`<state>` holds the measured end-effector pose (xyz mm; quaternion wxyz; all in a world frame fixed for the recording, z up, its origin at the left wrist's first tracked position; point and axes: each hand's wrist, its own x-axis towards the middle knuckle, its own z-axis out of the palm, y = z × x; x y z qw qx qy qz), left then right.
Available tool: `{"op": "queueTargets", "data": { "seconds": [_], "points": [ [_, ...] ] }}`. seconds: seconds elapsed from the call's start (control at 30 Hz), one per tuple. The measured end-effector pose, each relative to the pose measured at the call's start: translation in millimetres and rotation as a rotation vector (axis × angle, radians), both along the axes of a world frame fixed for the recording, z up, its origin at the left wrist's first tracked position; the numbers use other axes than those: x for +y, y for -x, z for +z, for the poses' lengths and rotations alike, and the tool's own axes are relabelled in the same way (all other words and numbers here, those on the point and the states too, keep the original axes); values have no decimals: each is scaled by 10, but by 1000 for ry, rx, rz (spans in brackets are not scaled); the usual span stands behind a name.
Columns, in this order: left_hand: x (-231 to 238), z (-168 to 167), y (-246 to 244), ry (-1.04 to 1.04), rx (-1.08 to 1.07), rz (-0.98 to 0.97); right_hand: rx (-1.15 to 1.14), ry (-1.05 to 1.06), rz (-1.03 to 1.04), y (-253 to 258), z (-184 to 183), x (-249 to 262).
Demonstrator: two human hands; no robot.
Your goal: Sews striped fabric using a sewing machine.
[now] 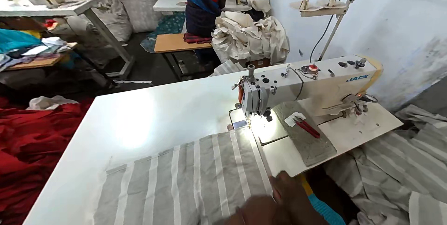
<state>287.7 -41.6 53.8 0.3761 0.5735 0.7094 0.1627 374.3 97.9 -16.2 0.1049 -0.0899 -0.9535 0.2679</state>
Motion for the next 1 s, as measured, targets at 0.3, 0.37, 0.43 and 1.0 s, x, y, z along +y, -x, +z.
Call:
{"op": "queueTargets", "data": {
  "seconds": [0.3, 0.37, 0.43, 1.0],
  "points": [
    [427, -978, 1031, -368, 720, 821, -203, 63, 103, -236, 313, 551],
    [414, -971, 1023, -348, 754, 787, -76, -88, -129, -90, 369, 1206],
    [421, -918, 1058, -263, 735, 754, 73, -349, -334, 84, 323, 1877],
    [554, -776, 1469, -129, 614, 792, 363, -422, -582, 223, -375, 2617]
  ]
}}
